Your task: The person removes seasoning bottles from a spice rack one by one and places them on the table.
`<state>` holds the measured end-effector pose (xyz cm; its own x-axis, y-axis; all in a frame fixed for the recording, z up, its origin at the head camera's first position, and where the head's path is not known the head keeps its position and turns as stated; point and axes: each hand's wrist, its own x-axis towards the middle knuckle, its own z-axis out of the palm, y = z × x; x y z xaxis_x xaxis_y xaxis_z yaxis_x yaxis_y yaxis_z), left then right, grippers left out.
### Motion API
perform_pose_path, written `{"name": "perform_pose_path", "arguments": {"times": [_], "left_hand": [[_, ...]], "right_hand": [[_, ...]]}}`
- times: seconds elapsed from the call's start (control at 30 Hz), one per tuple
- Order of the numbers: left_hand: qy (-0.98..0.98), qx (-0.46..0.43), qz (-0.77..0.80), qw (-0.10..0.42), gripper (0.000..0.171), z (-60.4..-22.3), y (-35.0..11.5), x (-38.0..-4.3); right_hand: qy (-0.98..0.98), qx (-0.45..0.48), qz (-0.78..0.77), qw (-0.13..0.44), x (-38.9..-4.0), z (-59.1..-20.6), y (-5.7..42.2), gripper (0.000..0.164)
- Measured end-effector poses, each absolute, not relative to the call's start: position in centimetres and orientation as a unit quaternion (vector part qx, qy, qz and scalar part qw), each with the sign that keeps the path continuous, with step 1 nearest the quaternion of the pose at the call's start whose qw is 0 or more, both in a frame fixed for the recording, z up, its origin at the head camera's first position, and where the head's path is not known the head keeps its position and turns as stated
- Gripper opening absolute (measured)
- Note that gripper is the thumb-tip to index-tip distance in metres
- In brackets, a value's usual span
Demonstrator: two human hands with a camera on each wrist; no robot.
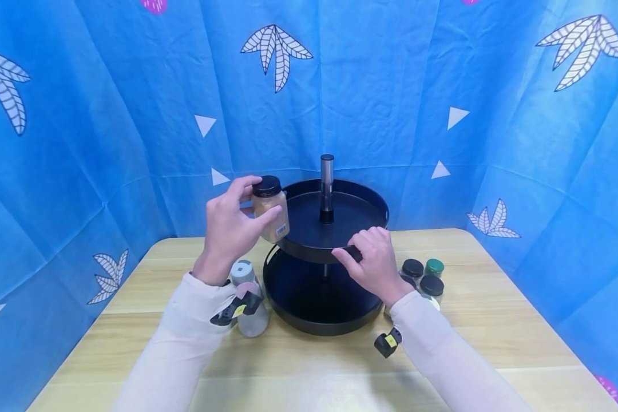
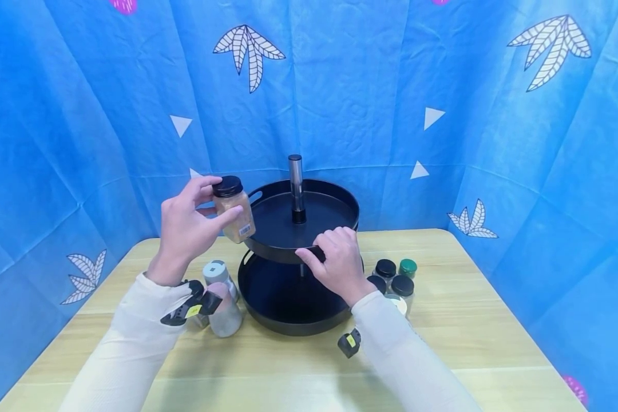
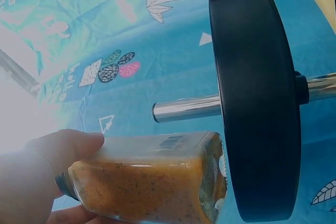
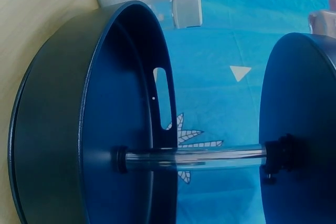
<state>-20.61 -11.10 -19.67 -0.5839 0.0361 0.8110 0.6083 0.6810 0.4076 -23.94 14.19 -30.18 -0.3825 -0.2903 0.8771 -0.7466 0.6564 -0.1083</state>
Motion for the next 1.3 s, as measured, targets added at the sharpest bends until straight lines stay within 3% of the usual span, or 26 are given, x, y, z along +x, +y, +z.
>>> {"name": "perform_pose_path", "arguments": {"times": [1.3], "left_hand": [[-0.824, -0.18, -0.333, 0.422, 0.052, -20.2, -13.2, -19.8]], "right_hand": [[-0.793, 0.325, 0.255, 0.448, -23.8, -30.2, 14.2, 0.063]]}}
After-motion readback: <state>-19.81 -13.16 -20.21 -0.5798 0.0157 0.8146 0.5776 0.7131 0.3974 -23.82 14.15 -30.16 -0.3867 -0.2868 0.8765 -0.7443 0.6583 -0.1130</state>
